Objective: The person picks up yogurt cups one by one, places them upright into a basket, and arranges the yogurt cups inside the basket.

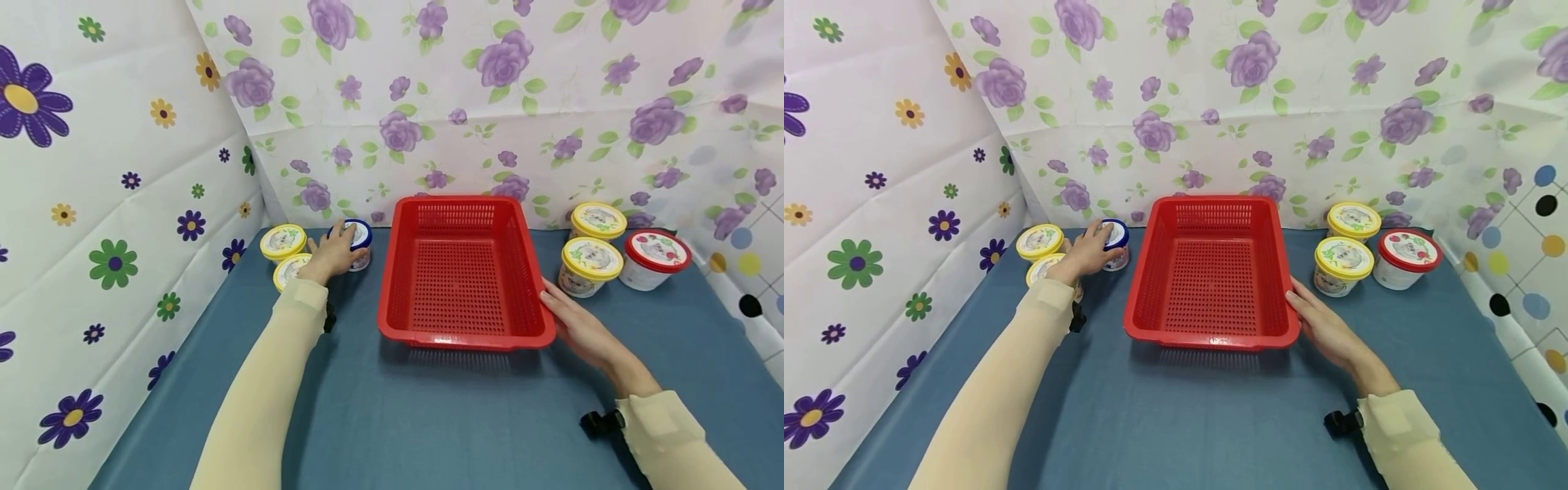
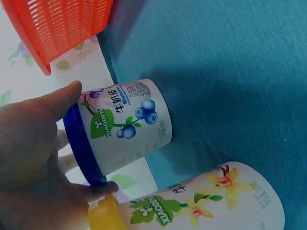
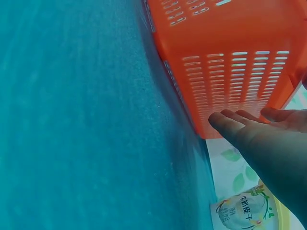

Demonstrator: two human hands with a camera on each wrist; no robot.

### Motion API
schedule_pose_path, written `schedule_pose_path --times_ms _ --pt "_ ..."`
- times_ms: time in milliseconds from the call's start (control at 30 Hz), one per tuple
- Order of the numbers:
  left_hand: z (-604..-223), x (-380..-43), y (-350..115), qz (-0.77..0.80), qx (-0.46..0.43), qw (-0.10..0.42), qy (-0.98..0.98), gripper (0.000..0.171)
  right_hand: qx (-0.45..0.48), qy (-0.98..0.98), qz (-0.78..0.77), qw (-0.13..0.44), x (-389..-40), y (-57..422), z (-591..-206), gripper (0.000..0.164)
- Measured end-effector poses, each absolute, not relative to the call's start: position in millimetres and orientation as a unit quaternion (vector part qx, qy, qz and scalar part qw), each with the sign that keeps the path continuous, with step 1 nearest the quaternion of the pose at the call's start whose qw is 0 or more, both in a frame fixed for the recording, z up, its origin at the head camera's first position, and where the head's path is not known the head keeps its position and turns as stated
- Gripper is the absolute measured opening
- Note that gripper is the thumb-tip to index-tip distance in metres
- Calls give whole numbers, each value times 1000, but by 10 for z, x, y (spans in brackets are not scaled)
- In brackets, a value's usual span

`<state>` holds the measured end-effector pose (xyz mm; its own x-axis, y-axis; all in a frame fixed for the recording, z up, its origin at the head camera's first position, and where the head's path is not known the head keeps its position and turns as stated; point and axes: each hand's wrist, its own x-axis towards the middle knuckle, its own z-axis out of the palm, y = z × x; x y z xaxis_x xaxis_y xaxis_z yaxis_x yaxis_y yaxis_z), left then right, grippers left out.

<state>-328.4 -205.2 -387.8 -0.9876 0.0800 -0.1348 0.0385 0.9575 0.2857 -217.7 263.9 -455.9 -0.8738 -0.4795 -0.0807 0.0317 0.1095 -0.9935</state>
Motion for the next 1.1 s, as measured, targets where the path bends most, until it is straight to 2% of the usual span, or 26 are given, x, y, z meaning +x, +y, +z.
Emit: schedule_pose_path --times_ms 1100 --pt "-3964 -3319 -1952 179 48 3 983 69 -174 626 -730 209 -2152 2617 -4591 64"
